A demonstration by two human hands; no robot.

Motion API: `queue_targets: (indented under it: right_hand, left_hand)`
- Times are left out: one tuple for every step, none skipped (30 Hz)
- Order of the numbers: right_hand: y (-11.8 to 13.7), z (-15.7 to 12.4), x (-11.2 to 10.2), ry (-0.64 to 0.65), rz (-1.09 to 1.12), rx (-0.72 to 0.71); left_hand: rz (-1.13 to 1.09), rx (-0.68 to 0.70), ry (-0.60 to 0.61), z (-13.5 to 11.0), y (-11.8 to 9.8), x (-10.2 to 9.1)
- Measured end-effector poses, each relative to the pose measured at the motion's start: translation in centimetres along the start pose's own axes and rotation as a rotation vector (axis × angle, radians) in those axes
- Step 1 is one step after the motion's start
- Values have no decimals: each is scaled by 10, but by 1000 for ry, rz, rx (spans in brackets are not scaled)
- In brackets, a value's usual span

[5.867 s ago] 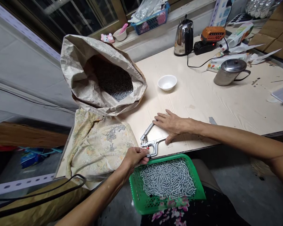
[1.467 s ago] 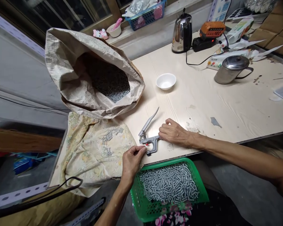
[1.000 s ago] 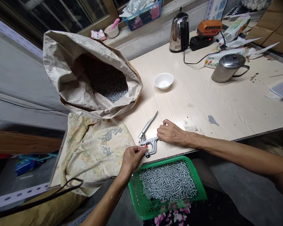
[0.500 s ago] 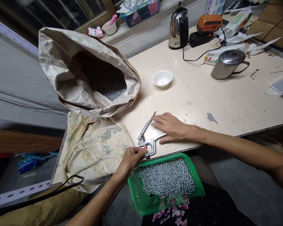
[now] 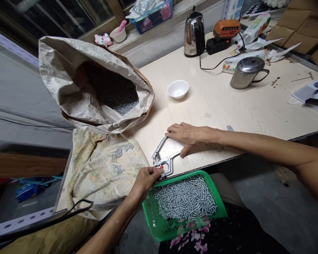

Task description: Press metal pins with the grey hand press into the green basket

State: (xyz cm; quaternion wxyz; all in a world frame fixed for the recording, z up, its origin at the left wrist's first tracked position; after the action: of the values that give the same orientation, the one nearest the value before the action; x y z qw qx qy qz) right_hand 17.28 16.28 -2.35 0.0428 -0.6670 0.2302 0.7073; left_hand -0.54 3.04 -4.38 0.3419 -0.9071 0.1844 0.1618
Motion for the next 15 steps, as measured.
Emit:
queue_targets:
  right_hand:
    - [0,0,-1,0,-19,5]
    - [0,0,-1,-5,-38,10]
    - [1,0,-1,-10,-55,13]
    - [1,-1,-1,-16,-69,15]
    - [1,-1,-1,-22,-81,17]
    - [2,-2,-1,-24,-89,17]
    - [2,-3,-1,-26,-92,20]
    - [3,-4,0,-27,-89,24]
    - [3,-5,0,-26,-81,29]
    - [4,-6,0,-25,-71,33]
    - [6,-7,0,-22,-60,36]
    - [7,-8,1,-18,-50,36]
    - [9,-8,1,-16,-42,34]
    - [11,-9,1,-17,-38,34]
    - [13,-10,1,-22,-38,35]
  left_hand:
    - [1,2,-2,0,0,0]
    - [5,2,-4,1,0,0]
    - [13,0,-6,2,0,0]
    - [24,-2,-8,3,0,-1]
    - [39,-4,-9,3,1,-1]
    - [55,-5,-11,3,2,-2]
    - [75,-5,-12,3,2,-3]
    - [107,6,-21,1,3,-4]
    - [154,40,-48,-1,2,-5]
    - [218,102,-99,-5,-1,-6]
    - [293,196,-168,-9,-6,-6]
    - [373,316,-242,-13,-14,-5]
    - [451,455,-313,-18,-23,-2]
    - [522,594,-371,-22,-34,4]
    - [587,720,-407,-23,-44,11]
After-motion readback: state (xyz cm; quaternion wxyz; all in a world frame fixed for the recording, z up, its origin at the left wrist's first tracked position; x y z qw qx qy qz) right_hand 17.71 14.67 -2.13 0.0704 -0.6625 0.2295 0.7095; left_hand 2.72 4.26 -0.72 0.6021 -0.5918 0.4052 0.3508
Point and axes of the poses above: each hand's wrist, its own z-axis towards the middle knuckle, its own x-axis out of the palm, y = z × x, the point moved 5 cm from there along z, towards the middle knuckle
